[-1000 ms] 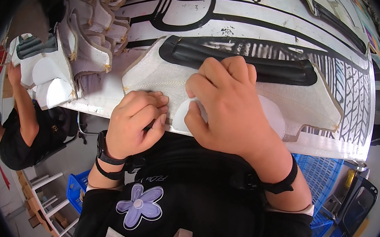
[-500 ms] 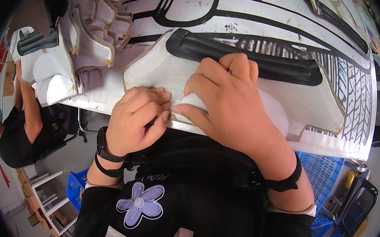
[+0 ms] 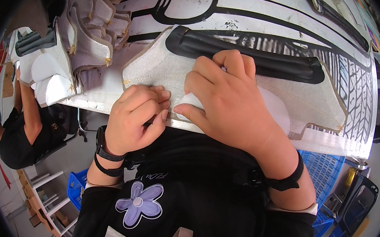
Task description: The recorder is sorting and arranging various cut shoe upper components and foam inserts on a large work table.
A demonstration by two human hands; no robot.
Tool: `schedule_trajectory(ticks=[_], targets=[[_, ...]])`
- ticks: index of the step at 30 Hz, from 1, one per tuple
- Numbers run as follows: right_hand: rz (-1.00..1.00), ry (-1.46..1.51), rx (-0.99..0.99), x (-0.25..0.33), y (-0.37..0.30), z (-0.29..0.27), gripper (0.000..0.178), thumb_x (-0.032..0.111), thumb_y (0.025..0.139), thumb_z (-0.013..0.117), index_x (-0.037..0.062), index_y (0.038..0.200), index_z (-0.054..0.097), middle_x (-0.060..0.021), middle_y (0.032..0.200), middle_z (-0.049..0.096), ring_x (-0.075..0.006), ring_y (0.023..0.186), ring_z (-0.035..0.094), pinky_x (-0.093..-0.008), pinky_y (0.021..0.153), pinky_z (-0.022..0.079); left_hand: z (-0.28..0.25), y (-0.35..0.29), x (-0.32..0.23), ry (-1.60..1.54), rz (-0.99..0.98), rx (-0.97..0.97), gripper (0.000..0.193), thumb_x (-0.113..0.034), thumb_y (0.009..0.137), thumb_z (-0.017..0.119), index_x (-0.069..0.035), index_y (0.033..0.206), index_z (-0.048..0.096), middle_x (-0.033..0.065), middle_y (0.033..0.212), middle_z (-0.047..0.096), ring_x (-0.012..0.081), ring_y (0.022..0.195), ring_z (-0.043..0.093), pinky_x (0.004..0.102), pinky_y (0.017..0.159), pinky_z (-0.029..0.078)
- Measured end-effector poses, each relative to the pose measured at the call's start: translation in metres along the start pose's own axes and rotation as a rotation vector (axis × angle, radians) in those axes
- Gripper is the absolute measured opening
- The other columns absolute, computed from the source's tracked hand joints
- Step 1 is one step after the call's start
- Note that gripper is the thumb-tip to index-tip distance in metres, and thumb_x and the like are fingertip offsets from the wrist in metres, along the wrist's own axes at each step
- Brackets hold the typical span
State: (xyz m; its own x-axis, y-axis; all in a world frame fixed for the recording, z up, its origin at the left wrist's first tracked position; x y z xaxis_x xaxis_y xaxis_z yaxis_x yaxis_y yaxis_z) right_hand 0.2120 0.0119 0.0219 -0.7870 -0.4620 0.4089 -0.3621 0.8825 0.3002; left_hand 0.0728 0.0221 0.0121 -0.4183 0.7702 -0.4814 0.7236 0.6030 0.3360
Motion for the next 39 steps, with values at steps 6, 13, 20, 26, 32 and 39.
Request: schedule_trajectory(ticks=[6,13,20,26,32,39], targets=[[-0.012,-0.032,-0.088,0.007,-0.001,-0.007,0.025,0.024,0.065,0.068,0.0085,0.08,0.054,-0.0036,0.087,0.047,-0.025,0.09,0.043,-0.0367,0.078,0.033,-0.003,0.003,-0.003,0.001,0.002,-0.013,0.011,-0.002,0.066,0.063,-0.002,0.077,0.06,0.006,0.081,0.059,0.0234,0.081,0.059,0.0311,0.071,0.047],[0.035,-0.126,-0.034,0.005,-0.044,-0.011,0.035,0.018,0.073,0.062,-0.0006,0.102,0.059,-0.0101,0.109,0.057,-0.0233,0.092,0.055,-0.0346,0.08,0.045,-0.002,0.005,-0.004,0.047,0.02,-0.041,0.008,-0.004,0.067,0.062,-0.003,0.074,0.059,0.0059,0.081,0.058,0.0231,0.079,0.058,0.0314,0.068,0.048],[0.159,-0.161,0.084,0.012,-0.069,-0.014,0.046,0.028,0.079,0.058,-0.0024,0.114,0.054,-0.0158,0.122,0.05,-0.0282,0.116,0.047,-0.0376,0.098,0.037,0.013,0.014,-0.041,0.386,-0.115,0.166,0.029,-0.02,0.072,0.066,-0.001,0.093,0.06,0.0107,0.102,0.058,0.0258,0.097,0.055,0.0336,0.082,0.043],[0.124,-0.233,0.122,0.005,-0.079,-0.007,0.055,0.031,0.077,0.058,-0.0022,0.119,0.049,-0.0157,0.126,0.046,-0.0276,0.12,0.042,-0.0375,0.101,0.033,0.047,0.032,-0.057,0.057,0.052,0.31,0.075,-0.042,0.07,0.064,-0.001,0.128,0.04,0.0151,0.132,0.04,0.0302,0.122,0.039,0.0394,0.101,0.031],[0.23,-0.341,0.128,-0.009,-0.1,-0.027,0.061,0.035,0.076,0.06,0.0003,0.123,0.045,-0.0129,0.129,0.045,-0.0221,0.122,0.04,-0.0341,0.103,0.028,0.027,0.013,-0.041,0.335,0.051,0.345,0.073,-0.045,0.074,0.057,-0.003,0.13,0.037,0.0126,0.134,0.039,0.0285,0.122,0.039,0.0378,0.102,0.029],[0.021,-0.426,0.289,-0.014,-0.094,-0.063,0.052,0.035,0.077,0.06,0.0,0.115,0.052,-0.0127,0.122,0.051,-0.0221,0.114,0.047,-0.0374,0.101,0.03,0.0,0.011,-0.045,0.439,0.125,0.259,0.06,-0.043,0.077,0.056,-0.006,0.123,0.047,0.008,0.128,0.046,0.0277,0.122,0.038,0.0396,0.103,0.026]])
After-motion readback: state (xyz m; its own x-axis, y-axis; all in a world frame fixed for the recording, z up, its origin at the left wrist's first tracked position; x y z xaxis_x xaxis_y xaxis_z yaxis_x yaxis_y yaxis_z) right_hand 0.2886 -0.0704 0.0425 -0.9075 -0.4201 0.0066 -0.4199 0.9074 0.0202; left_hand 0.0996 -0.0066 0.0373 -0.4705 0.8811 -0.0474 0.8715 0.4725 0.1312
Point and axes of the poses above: each hand's wrist, its own y-axis towards the middle knuckle, its own z-axis out of the palm, x = y × z, the point moved 6 cm from there along y, towards the middle knuckle
